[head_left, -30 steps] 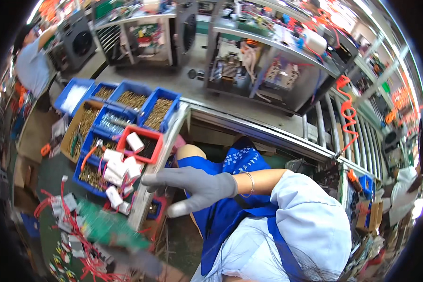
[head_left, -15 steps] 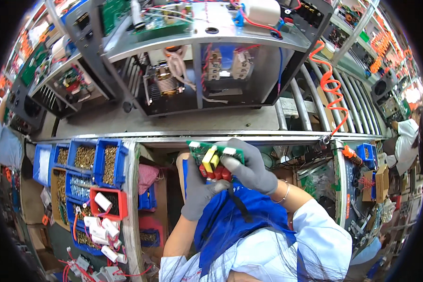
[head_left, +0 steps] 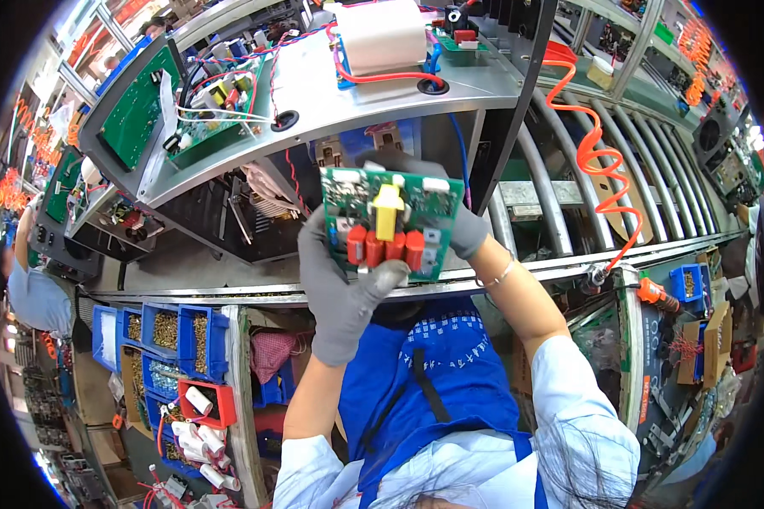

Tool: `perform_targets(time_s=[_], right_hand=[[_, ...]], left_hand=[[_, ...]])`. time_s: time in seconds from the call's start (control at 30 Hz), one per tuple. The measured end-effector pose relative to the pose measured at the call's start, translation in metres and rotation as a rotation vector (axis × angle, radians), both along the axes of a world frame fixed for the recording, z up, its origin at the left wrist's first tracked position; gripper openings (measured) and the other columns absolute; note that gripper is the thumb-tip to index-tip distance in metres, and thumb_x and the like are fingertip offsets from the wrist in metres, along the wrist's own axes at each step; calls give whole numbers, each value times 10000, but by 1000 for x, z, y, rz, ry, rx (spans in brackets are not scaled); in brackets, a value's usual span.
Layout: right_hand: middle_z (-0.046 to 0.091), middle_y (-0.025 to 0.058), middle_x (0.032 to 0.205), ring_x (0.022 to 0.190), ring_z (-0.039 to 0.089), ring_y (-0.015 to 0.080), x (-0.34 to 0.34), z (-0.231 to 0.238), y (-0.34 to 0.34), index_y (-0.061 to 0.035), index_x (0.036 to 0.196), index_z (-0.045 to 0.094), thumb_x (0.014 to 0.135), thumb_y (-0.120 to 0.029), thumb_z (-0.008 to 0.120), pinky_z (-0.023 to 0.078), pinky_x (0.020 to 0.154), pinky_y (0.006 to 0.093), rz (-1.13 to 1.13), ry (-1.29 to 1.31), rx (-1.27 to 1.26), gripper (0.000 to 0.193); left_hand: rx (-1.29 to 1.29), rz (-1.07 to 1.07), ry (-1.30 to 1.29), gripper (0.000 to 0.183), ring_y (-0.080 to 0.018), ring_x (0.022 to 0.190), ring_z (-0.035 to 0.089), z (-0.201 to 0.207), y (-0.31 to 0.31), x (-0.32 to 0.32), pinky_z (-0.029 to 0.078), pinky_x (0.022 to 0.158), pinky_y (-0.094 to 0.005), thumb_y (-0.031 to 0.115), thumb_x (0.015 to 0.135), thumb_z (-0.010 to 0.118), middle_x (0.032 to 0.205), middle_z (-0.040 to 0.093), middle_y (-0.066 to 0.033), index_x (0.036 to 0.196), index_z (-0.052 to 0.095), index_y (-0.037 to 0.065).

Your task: The person assembles an electronic device by connecting red wires to terminals, using a pneumatic screwdriver to secure components, and installing a white cylindrical capacitor. They also route and secure cables inside the chassis and place a red relay module onto a circuit board.

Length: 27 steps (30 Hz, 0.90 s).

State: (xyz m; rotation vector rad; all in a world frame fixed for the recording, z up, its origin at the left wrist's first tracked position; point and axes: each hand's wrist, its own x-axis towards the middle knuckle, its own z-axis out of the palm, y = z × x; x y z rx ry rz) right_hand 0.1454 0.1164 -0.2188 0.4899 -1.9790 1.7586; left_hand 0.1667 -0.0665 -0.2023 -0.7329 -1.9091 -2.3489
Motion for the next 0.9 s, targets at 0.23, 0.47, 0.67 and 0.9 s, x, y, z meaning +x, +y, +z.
perform_targets(time_s=[0.23, 0.47, 0.67, 0.9], right_hand=[[678, 126, 1000, 924, 593, 94, 12, -11, 18, -18, 1191, 593, 939, -337, 582, 490, 822, 281, 30, -12, 44, 407], [641, 201, 940, 796, 573, 149, 7, 6, 35, -9, 1151, 593, 952, -277, 558, 484, 770, 323, 93, -34, 261, 336], [618, 58, 1105, 976, 542, 124, 20, 18, 40, 17, 1266, 539, 858, -175, 615, 447, 860, 266, 280, -358, -104, 457], [615, 119, 1161, 1017, 600, 172, 13, 0, 27, 45, 1246, 527, 880, -204, 658, 472, 906, 317, 137, -306, -477, 461]], left_hand=[[-72, 150, 9, 882, -163, 1021, 532, -1, 14, -30, 466, 904, -313, 284, 645, 882, 1163, 506, -105, 1291, 378, -43], [-193, 82, 118, 734, -156, 961, 551, 3, 4, -43, 493, 826, -297, 298, 650, 876, 1080, 553, -84, 1182, 469, -4], [-220, 176, 176, 737, -180, 903, 576, -9, 15, -53, 499, 813, -320, 307, 634, 877, 1048, 580, -113, 1160, 478, -21], [-33, 202, -145, 511, -149, 886, 586, -43, 8, -49, 488, 788, -327, 350, 846, 701, 1042, 606, -91, 1161, 516, -7]])
